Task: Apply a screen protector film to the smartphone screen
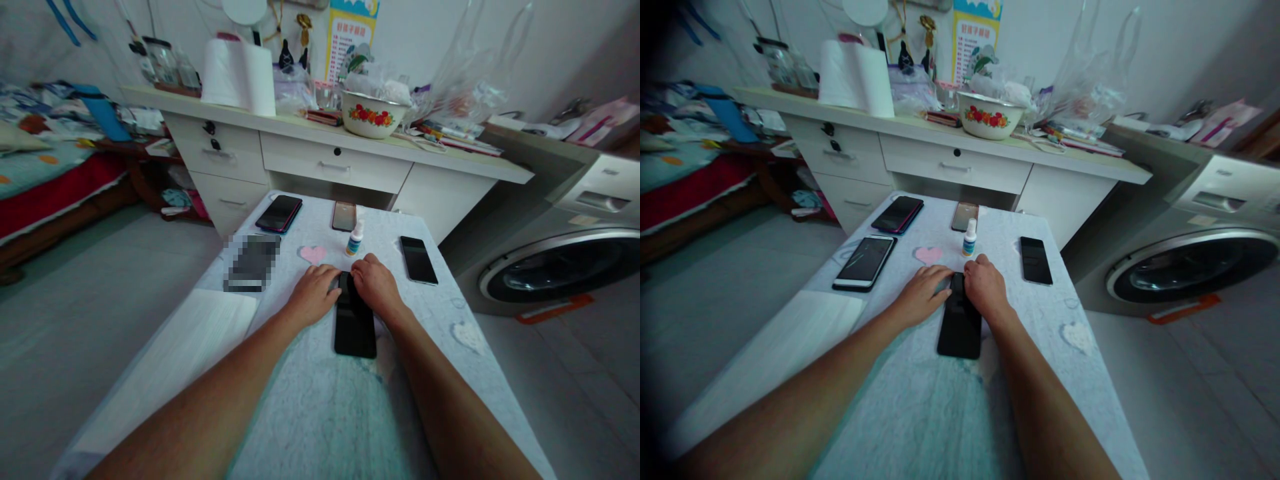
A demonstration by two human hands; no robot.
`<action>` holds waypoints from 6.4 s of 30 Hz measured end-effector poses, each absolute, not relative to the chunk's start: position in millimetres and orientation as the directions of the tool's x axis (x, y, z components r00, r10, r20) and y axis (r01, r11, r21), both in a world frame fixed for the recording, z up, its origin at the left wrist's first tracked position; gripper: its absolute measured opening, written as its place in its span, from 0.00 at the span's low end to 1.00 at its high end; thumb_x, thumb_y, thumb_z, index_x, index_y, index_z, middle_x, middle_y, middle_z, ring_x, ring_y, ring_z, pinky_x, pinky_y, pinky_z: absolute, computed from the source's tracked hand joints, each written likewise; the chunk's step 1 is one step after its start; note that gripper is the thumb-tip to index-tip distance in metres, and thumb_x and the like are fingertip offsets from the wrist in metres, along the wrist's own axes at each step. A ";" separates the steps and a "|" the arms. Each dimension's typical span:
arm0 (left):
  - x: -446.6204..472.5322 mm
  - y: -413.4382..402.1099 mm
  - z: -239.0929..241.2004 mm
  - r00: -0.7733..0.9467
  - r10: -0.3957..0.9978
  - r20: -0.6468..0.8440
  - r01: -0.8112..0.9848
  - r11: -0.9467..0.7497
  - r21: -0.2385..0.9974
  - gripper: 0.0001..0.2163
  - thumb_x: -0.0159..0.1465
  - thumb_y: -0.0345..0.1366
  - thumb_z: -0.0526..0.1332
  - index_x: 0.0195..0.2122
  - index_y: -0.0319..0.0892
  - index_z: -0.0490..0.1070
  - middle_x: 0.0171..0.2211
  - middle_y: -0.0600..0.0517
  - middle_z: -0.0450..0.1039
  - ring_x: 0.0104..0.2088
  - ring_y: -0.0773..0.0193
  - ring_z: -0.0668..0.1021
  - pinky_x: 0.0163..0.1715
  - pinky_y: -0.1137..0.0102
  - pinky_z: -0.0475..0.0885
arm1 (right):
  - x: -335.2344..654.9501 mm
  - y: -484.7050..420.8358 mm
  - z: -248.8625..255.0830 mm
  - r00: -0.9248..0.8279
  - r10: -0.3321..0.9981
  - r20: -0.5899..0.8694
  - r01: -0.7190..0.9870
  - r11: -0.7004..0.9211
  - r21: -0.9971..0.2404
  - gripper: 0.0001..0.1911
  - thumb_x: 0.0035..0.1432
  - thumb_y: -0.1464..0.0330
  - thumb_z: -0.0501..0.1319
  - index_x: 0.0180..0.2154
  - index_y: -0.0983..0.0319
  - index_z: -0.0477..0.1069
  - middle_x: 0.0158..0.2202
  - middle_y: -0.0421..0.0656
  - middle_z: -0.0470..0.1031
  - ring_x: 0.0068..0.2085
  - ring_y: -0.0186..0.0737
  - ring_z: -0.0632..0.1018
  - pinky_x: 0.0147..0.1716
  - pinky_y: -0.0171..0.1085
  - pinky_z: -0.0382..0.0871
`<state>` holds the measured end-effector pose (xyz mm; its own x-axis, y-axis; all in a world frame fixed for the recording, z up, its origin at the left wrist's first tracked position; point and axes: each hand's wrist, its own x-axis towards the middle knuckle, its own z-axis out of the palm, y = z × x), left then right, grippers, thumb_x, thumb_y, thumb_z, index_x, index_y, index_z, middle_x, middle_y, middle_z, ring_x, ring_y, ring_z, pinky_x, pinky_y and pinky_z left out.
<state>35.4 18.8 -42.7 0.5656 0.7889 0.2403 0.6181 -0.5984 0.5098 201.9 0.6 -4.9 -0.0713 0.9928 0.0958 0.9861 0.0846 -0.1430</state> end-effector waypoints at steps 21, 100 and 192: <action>37.1 17.6 -52.1 0.463 0.851 0.246 0.637 -0.513 0.575 0.28 0.60 0.33 0.60 0.61 0.39 0.55 0.55 0.42 0.68 0.54 0.53 0.70 0.55 0.57 0.66 | 186.7 5.3 -9.1 -0.142 0.982 0.126 0.973 0.162 -0.163 0.14 0.67 0.68 0.51 0.41 0.60 0.75 0.42 0.46 0.70 0.42 0.40 0.73 0.38 0.34 0.62; 35.6 17.4 -45.8 0.517 0.823 0.235 0.648 -0.555 0.521 0.20 0.62 0.34 0.57 0.56 0.39 0.62 0.54 0.43 0.68 0.56 0.53 0.69 0.57 0.58 0.63 | 192.1 3.4 -10.4 -0.119 0.986 0.120 0.976 0.138 -0.167 0.13 0.66 0.69 0.51 0.41 0.61 0.74 0.40 0.46 0.69 0.40 0.38 0.73 0.41 0.33 0.63; 34.3 20.3 -46.4 0.560 0.789 0.255 0.614 -0.601 0.512 0.14 0.62 0.33 0.57 0.50 0.41 0.68 0.51 0.46 0.70 0.52 0.55 0.70 0.54 0.59 0.65 | 191.9 -5.6 -2.4 -0.215 0.975 0.047 0.956 0.220 -0.196 0.12 0.65 0.69 0.53 0.39 0.62 0.75 0.39 0.45 0.70 0.38 0.36 0.73 0.39 0.33 0.62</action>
<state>34.3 20.3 -46.4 0.5597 0.7885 0.2549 0.6139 -0.6011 0.5117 191.9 -5.6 -2.4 -0.2150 0.9755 0.0475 0.9556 0.2202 -0.1957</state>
